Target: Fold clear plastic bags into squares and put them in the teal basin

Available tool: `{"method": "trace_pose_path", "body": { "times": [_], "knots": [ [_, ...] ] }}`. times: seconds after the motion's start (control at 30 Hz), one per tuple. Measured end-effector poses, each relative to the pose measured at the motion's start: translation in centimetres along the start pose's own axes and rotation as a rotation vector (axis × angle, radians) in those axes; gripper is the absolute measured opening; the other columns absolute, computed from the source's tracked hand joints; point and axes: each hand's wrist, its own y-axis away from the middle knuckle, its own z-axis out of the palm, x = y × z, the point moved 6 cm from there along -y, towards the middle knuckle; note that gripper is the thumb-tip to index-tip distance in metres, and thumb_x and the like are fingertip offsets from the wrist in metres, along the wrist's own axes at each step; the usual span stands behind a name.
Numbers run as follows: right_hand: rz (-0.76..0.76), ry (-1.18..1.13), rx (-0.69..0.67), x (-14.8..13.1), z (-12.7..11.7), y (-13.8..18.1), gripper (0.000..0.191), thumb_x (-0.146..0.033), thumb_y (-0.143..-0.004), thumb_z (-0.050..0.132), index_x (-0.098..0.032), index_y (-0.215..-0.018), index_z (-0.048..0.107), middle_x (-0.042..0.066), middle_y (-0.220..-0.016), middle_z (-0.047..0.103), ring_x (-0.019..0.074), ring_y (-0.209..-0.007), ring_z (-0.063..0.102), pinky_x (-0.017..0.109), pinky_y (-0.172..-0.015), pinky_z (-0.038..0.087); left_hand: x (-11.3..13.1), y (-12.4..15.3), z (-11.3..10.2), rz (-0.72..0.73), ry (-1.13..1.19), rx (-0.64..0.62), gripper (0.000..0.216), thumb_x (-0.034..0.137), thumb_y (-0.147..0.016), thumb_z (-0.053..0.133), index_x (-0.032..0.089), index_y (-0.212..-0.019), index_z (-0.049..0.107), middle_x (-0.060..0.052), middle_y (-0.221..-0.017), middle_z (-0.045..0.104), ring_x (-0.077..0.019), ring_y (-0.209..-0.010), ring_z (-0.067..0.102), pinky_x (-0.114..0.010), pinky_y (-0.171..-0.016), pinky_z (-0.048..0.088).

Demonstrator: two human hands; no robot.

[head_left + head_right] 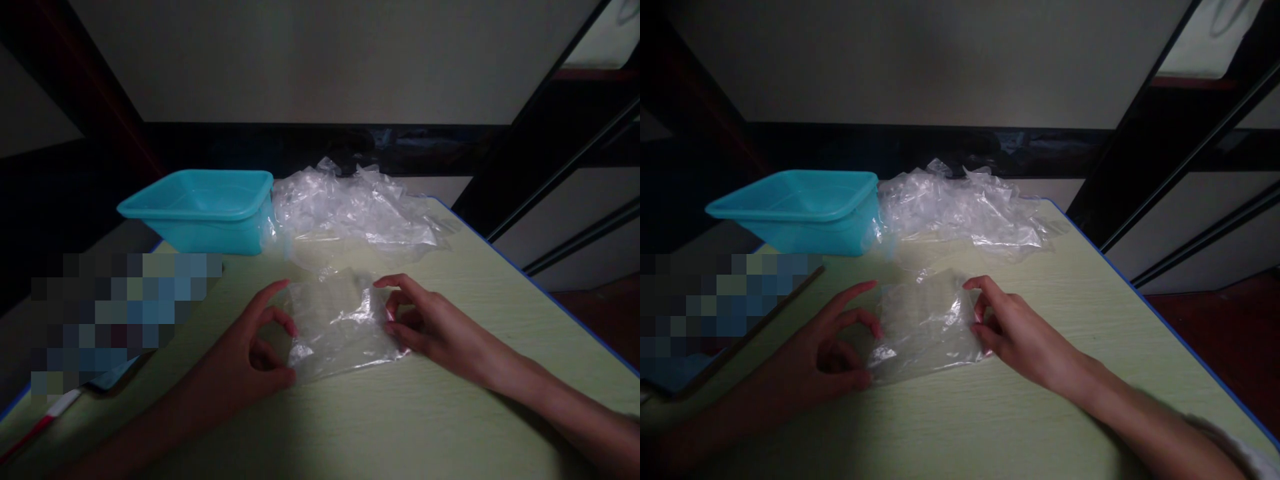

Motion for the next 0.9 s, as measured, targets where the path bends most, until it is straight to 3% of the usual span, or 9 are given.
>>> {"method": "trace_pose_path", "body": {
  "times": [0.4, 0.5, 0.6, 0.67, 0.7, 0.77, 0.9],
  "knots": [
    [-0.037, 0.27, 0.097, -0.7, -0.8, 0.1, 0.041, -0.018, -0.081, 0.05, -0.019, -0.119, 0.035, 0.0, -0.077, 0.055, 0.011, -0.052, 0.051, 0.024, -0.046, 0.039, 0.2, -0.1, -0.5, 0.024, -0.052, 0.061, 0.087, 0.016, -0.06, 0.068, 0.029, -0.136, 0.029, -0.001, -0.099, 0.059, -0.0081, -0.049, 0.057, -0.018, -0.044, 0.039],
    [-0.079, 0.335, 0.143, -1.4, -1.2, 0.3, 0.038, -0.019, -0.082, 0.05, -0.018, -0.118, 0.038, -0.002, -0.069, 0.052, 0.0121, -0.053, 0.049, 0.024, -0.047, 0.037, 0.5, 0.1, -1.0, 0.109, -0.162, 0.107, 0.075, 0.023, -0.066, 0.065, 0.029, -0.133, 0.033, -0.002, -0.103, 0.057, -0.0065, -0.047, 0.052, -0.018, -0.042, 0.039],
    [-0.1, 0.268, 0.141, -1.8, -1.3, 0.4, 0.032, -0.022, -0.085, 0.047, -0.019, -0.115, 0.04, -0.002, -0.066, 0.05, 0.0123, -0.054, 0.049, 0.024, -0.048, 0.038, 0.9, 0.7, -1.1, 0.283, -0.333, 0.161, 0.06, 0.027, -0.073, 0.063, 0.028, -0.129, 0.04, -0.003, -0.103, 0.058, -0.0086, -0.049, 0.052, -0.02, -0.042, 0.042],
    [-0.08, 0.162, 0.096, -1.7, -1.1, 0.5, 0.029, -0.023, -0.086, 0.045, -0.018, -0.114, 0.04, -0.002, -0.069, 0.051, 0.0116, -0.053, 0.049, 0.023, -0.047, 0.038, 1.4, 1.5, -0.7, 0.468, -0.473, 0.173, 0.051, 0.026, -0.077, 0.06, 0.03, -0.126, 0.045, -0.003, -0.108, 0.06, -0.0153, -0.068, 0.061, -0.023, -0.055, 0.05],
    [-0.065, 0.107, 0.064, -1.6, -0.8, 0.5, 0.028, -0.023, -0.087, 0.043, -0.018, -0.114, 0.04, -0.002, -0.069, 0.051, 0.011, -0.052, 0.049, 0.023, -0.046, 0.038, 1.6, 1.9, -0.4, 0.562, -0.543, 0.157, 0.048, 0.025, -0.079, 0.059, 0.031, -0.126, 0.047, -0.003, -0.115, 0.059, -0.0195, -0.084, 0.063, -0.027, -0.069, 0.053],
    [-0.035, 0.034, 0.001, -1.4, -0.3, 0.4, 0.025, -0.022, -0.088, 0.041, -0.018, -0.113, 0.039, -0.003, -0.066, 0.05, 0.0098, -0.048, 0.048, 0.022, -0.044, 0.038, 1.8, 2.5, 0.6, 0.707, -0.679, 0.052, 0.05, 0.025, -0.082, 0.057, 0.033, -0.13, 0.045, -0.001, -0.13, 0.054, -0.0248, -0.112, 0.055, -0.034, -0.094, 0.045],
    [-0.008, 0.069, -0.071, -1.0, 0.3, 0.3, 0.022, -0.021, -0.089, 0.042, -0.017, -0.11, 0.04, -0.006, -0.058, 0.046, 0.0097, -0.046, 0.048, 0.021, -0.044, 0.038, 1.4, 2.7, 1.9, 0.785, -0.846, -0.193, 0.059, 0.023, -0.086, 0.054, 0.029, -0.141, 0.032, -0.003, -0.144, 0.04, -0.0236, -0.127, 0.044, -0.034, -0.107, 0.033]
  ]
}}
